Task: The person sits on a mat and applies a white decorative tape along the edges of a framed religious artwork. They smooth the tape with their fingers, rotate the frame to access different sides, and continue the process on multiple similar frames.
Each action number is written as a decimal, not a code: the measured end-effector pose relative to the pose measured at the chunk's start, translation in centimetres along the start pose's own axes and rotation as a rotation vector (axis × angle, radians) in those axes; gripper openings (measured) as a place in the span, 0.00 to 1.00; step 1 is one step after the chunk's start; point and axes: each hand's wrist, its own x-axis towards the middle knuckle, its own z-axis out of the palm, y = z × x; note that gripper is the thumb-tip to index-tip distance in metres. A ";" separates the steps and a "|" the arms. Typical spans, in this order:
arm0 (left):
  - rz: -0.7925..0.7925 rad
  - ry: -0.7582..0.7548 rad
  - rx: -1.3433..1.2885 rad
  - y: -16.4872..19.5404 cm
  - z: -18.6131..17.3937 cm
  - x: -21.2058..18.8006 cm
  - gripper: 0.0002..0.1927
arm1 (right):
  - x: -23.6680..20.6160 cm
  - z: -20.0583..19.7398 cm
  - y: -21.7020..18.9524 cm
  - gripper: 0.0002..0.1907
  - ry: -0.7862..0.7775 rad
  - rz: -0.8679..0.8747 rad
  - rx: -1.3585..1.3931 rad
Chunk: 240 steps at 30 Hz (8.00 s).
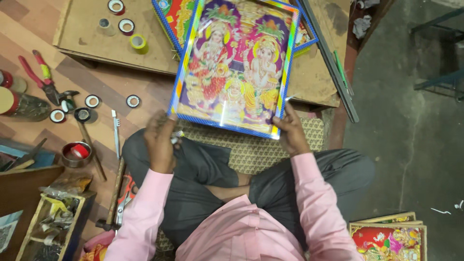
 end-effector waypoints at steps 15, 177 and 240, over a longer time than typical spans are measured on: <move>-0.022 -0.369 0.281 -6.7 4.3 -6.3 0.35 | 10.8 -3.8 -5.6 0.19 0.315 -0.072 -0.238; 0.129 -0.312 0.371 -4.5 6.3 -0.6 0.07 | 6.6 -4.2 -6.7 0.11 0.463 -0.186 -0.177; 0.106 -0.197 0.316 -6.5 8.0 -0.4 0.25 | 4.9 -0.5 5.2 0.07 0.858 -0.138 0.011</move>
